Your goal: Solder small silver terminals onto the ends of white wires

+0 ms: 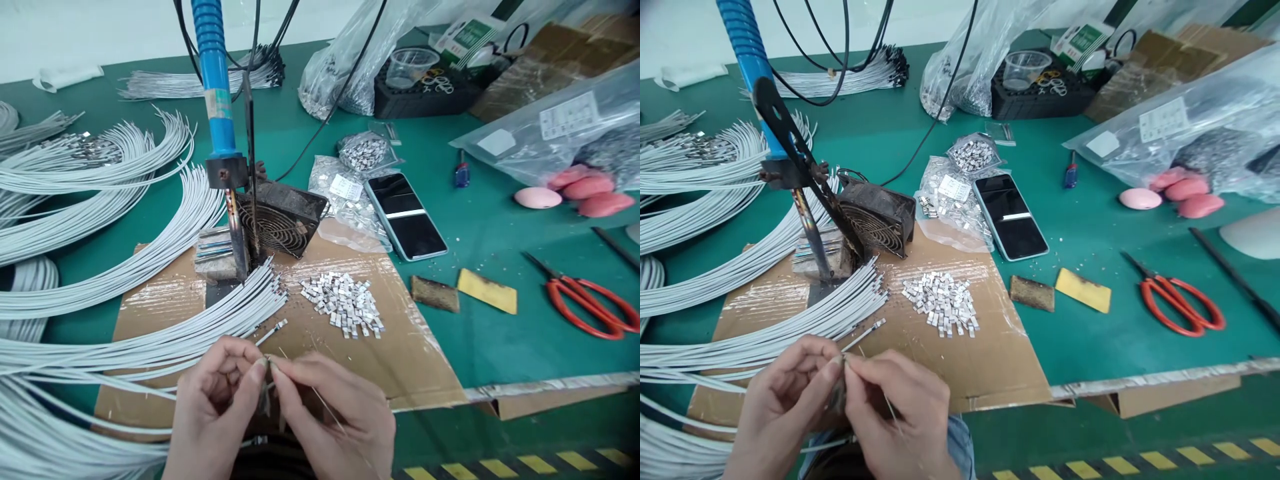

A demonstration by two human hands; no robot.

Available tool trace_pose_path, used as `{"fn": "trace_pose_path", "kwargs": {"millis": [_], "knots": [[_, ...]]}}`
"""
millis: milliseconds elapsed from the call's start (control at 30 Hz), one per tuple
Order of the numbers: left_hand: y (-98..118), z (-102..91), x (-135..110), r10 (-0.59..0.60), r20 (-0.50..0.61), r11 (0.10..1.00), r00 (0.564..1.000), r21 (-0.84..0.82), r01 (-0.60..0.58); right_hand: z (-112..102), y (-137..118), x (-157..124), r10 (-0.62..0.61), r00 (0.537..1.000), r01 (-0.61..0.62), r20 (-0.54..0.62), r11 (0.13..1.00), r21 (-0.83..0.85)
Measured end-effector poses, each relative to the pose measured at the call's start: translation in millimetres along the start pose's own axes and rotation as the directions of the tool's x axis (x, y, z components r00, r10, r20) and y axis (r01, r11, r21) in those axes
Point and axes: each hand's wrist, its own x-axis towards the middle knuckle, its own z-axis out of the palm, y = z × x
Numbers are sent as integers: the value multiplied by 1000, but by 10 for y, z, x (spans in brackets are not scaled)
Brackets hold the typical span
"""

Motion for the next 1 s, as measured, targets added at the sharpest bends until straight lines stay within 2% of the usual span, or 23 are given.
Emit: {"fn": "trace_pose_path", "kwargs": {"millis": [67, 133, 200, 333, 433, 500, 600, 667, 733, 800, 867, 933, 1000], "knots": [[11, 2, 34, 17, -6, 999, 1000, 31, -17, -90, -38, 78, 89, 994, -92, 60, 995, 40], [25, 10, 55, 26, -11, 998, 1000, 53, -25, -155, -70, 135, 203, 978, -206, 36, 975, 84], [44, 23, 61, 23, -17, 997, 1000, 71, -21, -186, -85, 168, 243, 970, -241, -12, 964, 109], [81, 45, 53, 15, -16, 996, 1000, 92, -13, -180, -68, 202, 55, 998, -58, 40, 996, 68], [95, 51, 53, 36, -26, 995, 999, 97, -34, -168, -44, 230, -58, 992, 54, 108, 998, 41], [97, 52, 58, 51, -45, 994, 998, 102, -46, -169, -31, 247, -85, 992, 84, 92, 996, 13], [99, 52, 68, 55, -60, 995, 997, 91, -49, -181, -5, 264, -60, 998, 60, 22, 998, 3], [103, 52, 73, 46, -60, 996, 997, 75, -41, -191, 28, 266, 36, 998, -39, 43, 997, 68], [104, 53, 75, 50, -60, 996, 997, 71, -46, -200, 69, 260, 196, 971, -222, 140, 954, 204], [97, 52, 72, 63, -60, 995, 996, 85, -58, -208, 106, 252, 350, 891, -436, 290, 838, 327], [77, 48, 63, 78, -56, 991, 995, 114, -71, -217, 128, 252, 428, 805, -579, 412, 720, 383], [44, 42, 50, 104, -53, 982, 993, 163, -94, -224, 131, 261, 461, 755, -644, 467, 655, 394], [7, 38, 37, 143, -56, 967, 988, 221, -127, -222, 122, 272, 464, 751, -648, 469, 651, 395]]}}
